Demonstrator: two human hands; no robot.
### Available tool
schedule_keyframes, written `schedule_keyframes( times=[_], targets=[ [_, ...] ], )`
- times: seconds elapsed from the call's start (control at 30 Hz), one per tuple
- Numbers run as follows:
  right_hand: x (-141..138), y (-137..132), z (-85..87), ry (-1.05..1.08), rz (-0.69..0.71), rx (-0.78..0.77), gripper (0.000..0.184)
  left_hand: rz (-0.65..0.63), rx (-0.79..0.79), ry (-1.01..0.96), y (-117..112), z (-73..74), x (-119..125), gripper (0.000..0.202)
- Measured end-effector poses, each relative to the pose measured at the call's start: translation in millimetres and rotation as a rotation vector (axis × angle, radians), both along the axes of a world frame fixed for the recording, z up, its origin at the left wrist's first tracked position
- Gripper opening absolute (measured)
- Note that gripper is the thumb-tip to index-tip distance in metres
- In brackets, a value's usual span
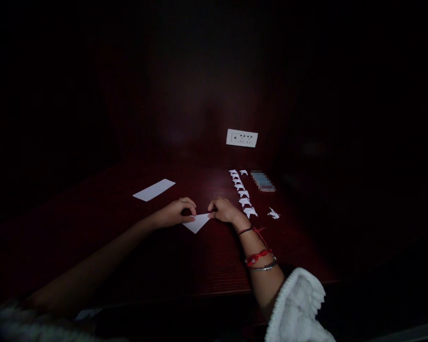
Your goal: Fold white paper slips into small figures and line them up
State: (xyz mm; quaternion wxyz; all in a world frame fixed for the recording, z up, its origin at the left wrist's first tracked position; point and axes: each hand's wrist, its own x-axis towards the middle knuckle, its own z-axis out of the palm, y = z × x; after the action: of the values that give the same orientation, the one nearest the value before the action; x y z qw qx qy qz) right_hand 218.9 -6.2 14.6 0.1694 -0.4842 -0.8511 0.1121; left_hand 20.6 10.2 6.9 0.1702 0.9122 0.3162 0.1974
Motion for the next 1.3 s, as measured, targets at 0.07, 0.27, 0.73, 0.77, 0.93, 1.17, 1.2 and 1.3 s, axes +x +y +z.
schedule_keyframes(
  times=[0.07,0.27,0.73,0.77,0.93,1.17,1.2,1.3],
  targets=[
    [0.5,0.2,0.0,-0.010,-0.013,-0.028,0.011,-0.015,0.004,0.000,0.2,-1.0,-0.3,0.009],
    [0.4,-0.6,-0.9,0.062,-0.016,-0.163,0.014,0.009,0.032,-0.009,0.5,-5.8,2.6,0.024],
    [-4.4,-5.1,5.4,0.118,0.063,0.042,0.003,0.013,-0.086,-0.104,-3.4,0.5,4.6,0.011],
    [-4.5,-5.3,5.7,0.143,0.067,0.049,0.004,0.011,-0.079,-0.121,-3.4,1.1,4.2,0.011],
    [-4.0,-5.0,6.3,0.284,0.053,0.000,0.011,0.028,-0.036,-0.142,-3.1,3.6,2.6,0.010],
    [-3.6,-4.8,8.2,0.290,0.028,-0.007,0.014,0.024,0.077,-0.120,-2.0,4.8,0.1,0.016],
    [-3.5,-4.8,7.9,0.284,0.020,-0.008,0.016,0.021,0.098,-0.109,-1.7,4.5,-0.5,0.017],
    [-2.4,-4.2,5.6,0.232,0.032,-0.023,0.018,0.004,0.117,-0.057,-0.8,1.4,-1.1,0.018]
  ],
)
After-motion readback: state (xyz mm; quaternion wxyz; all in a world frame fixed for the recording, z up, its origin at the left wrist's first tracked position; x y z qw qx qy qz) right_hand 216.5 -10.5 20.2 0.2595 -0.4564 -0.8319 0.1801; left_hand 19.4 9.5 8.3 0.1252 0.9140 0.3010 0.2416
